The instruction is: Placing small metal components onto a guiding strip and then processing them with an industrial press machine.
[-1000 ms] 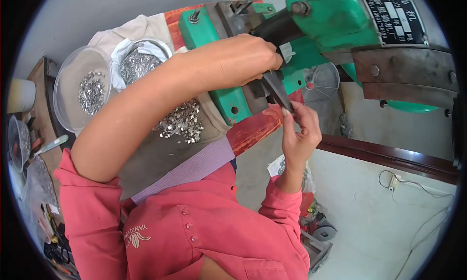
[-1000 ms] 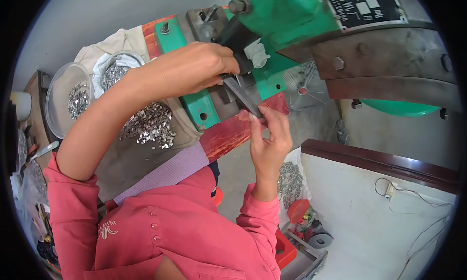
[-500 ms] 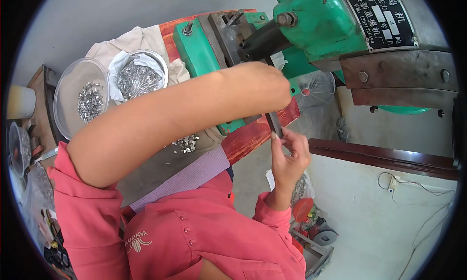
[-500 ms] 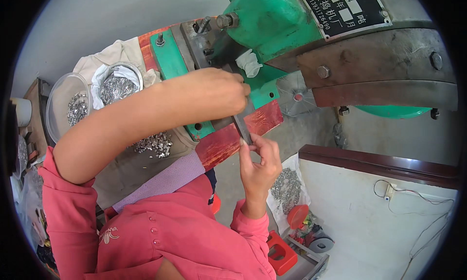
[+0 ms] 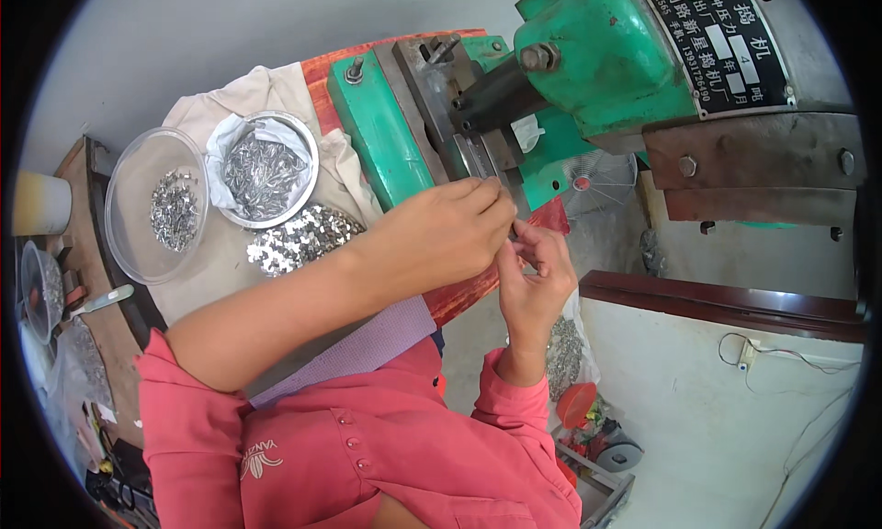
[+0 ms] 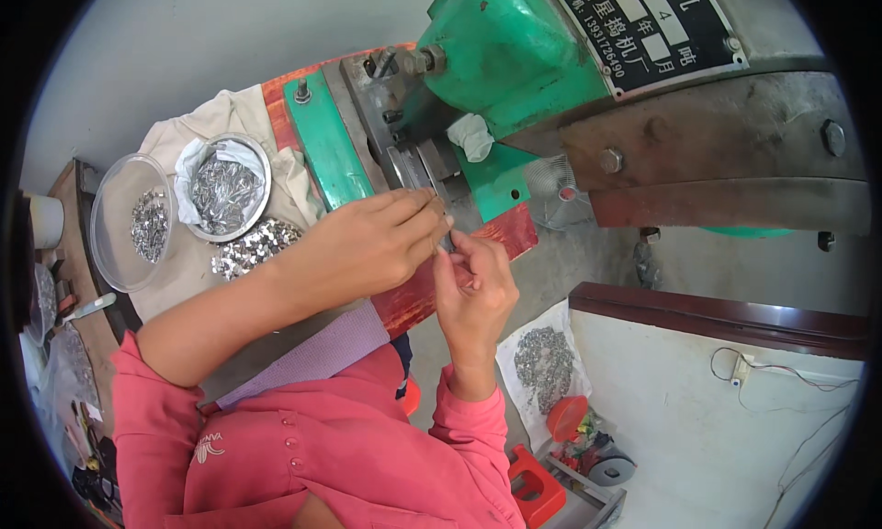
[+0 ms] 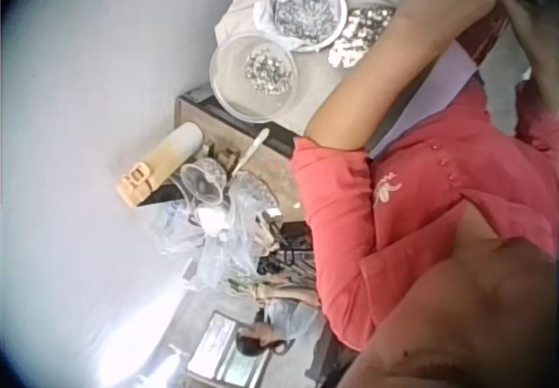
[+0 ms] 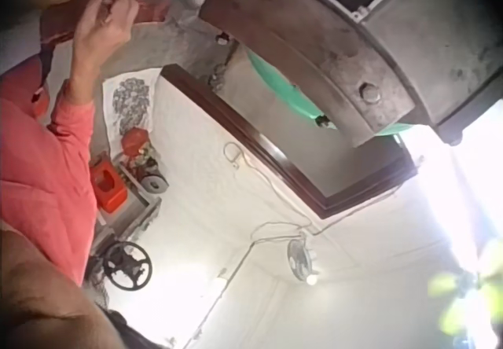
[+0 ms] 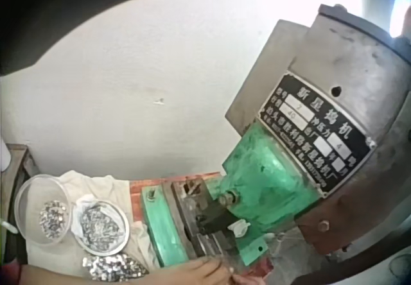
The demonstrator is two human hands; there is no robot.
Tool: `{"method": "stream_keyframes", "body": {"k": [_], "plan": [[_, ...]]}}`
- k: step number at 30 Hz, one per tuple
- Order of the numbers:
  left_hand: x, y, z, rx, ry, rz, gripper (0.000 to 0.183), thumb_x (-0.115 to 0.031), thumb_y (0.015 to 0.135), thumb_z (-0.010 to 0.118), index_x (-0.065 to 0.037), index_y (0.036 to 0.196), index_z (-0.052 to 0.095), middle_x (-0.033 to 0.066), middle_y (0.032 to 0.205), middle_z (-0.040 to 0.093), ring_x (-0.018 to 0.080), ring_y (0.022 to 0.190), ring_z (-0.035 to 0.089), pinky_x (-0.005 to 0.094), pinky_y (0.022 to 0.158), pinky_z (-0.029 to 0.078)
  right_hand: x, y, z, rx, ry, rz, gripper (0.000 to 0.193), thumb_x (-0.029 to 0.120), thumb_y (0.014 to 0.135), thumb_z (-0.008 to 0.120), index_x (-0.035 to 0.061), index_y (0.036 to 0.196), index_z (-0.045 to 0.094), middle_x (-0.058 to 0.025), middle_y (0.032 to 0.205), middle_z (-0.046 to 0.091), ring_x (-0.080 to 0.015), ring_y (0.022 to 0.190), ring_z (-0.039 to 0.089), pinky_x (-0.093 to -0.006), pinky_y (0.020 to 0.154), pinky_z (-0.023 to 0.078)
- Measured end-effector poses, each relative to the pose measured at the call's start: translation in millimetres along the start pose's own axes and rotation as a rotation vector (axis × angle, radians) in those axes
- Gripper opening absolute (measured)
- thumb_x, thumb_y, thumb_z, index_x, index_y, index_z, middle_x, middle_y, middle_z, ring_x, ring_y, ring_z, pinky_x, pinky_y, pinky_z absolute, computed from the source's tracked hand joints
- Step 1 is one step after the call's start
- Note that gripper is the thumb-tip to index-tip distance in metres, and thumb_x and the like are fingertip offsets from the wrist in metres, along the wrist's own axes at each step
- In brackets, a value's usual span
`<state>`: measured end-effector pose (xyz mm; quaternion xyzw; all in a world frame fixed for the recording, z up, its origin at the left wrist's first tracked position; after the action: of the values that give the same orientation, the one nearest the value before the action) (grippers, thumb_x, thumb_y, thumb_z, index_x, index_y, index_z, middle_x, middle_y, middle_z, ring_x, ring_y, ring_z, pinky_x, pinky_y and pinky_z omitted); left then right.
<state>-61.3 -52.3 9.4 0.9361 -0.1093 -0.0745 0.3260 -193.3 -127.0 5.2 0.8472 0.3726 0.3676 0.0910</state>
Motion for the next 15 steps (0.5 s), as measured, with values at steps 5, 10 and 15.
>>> {"method": "stream_keyframes", "body": {"k": [5,10,15], "plan": [[7,-9,11,-0.009,-0.028,-0.052,0.038,-0.014,0.077,0.063,0.005,0.109,0.067,0.0139,0.119,0.061,0.0266,0.12,0.058,0.0318,0.102,0.049,-11,1,11,-0.054,0.153,0.024,0.025,-0.006,0.08,0.077,-0.0041,0.104,0.071,-0.0113,0.095,0.069,-0.0161,0.075,0.071,-0.026,0.066,0.058],[14,-15,17,0.008,-0.043,-0.116,0.046,-0.014,0.083,0.058,0.004,0.125,0.061,0.0121,0.128,0.06,0.027,0.128,0.055,0.0364,0.106,0.048,-51,11,15,0.136,0.66,0.368,0.025,-0.006,0.087,0.071,-0.0022,0.112,0.072,-0.0071,0.098,0.069,-0.0132,0.084,0.071,-0.0258,0.073,0.059],[13,-16,19,0.008,-0.013,-0.101,0.045,-0.013,0.083,0.058,0.004,0.124,0.061,0.0122,0.129,0.06,0.0272,0.128,0.055,0.0368,0.107,0.048,-59,55,25,0.128,0.268,-0.014,0.028,0.007,0.094,0.066,0.0017,0.121,0.07,-0.0095,0.103,0.064,-0.0189,0.097,0.06,-0.0289,0.088,0.047]]}}
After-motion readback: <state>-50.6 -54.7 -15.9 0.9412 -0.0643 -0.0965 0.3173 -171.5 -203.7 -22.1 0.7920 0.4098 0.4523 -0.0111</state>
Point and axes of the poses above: each hand's wrist, its own y-axis towards the middle knuckle, its own z-axis out of the palm, x = y × z, the point moved 5 cm from there along y, towards the middle knuckle
